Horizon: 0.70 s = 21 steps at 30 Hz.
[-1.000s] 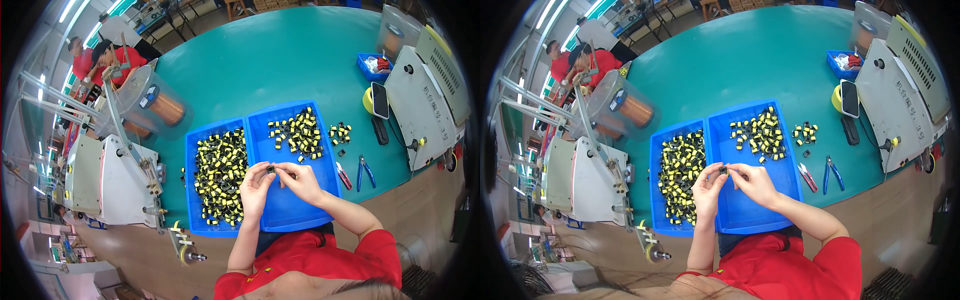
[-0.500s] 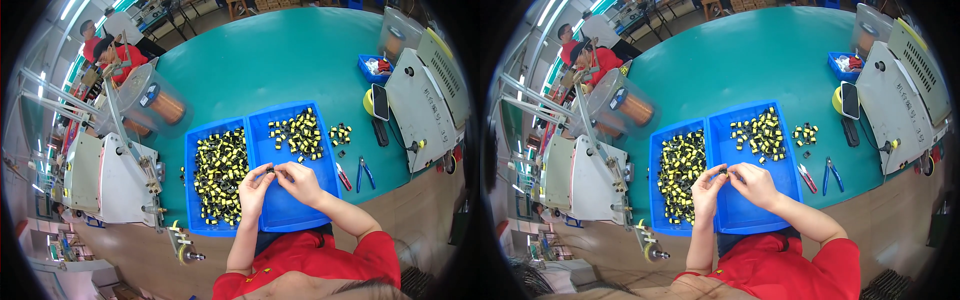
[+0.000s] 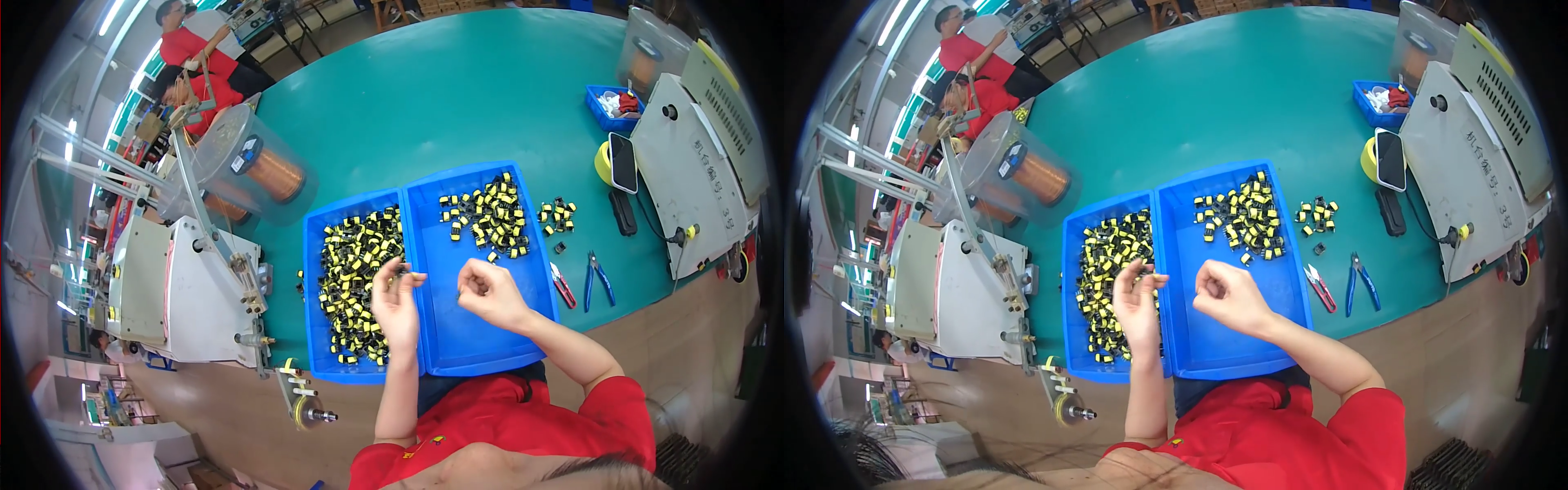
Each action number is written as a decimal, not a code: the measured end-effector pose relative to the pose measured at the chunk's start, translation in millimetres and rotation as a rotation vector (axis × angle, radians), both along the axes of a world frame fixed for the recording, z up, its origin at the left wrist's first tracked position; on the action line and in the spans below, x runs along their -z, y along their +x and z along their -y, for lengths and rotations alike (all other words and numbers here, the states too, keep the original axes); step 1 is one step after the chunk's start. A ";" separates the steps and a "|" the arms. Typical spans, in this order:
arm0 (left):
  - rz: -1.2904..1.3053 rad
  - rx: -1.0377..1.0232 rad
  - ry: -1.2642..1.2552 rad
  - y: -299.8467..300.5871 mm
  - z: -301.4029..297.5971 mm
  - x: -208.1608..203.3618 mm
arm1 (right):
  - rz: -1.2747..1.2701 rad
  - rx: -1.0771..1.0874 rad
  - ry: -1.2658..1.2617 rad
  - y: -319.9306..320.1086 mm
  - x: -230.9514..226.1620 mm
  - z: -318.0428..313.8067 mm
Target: The person assembles small plastic components and metal pins into finished parts by hand, taking the components from blue trays and combining them into a final assembly.
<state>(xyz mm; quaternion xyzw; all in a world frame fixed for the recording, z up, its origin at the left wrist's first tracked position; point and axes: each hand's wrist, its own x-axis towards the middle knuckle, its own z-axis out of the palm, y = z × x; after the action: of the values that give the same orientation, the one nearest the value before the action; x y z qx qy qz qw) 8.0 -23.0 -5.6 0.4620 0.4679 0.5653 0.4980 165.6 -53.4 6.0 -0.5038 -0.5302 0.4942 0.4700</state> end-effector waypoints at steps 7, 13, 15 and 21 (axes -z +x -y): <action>0.603 0.412 -0.317 -9.6 -1.6 0.8 | 0.025 0.105 0.220 -6.2 0.2 -1.8; 0.520 0.463 -0.317 -3.2 5.9 1.8 | 0.212 0.092 0.454 -5.3 2.8 -1.5; 0.540 0.447 -0.364 -0.5 5.9 -4.4 | 0.096 0.080 0.323 -1.8 4.9 -3.1; 0.289 0.376 -0.211 4.2 8.9 -3.6 | 0.159 0.177 0.332 -7.6 5.7 -2.8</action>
<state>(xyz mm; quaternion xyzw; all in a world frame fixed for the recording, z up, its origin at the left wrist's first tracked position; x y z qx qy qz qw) 12.3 -31.9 -2.0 0.4006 0.3541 0.4709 0.7017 158.0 -50.6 0.4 -0.5015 -0.5935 0.3155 0.5447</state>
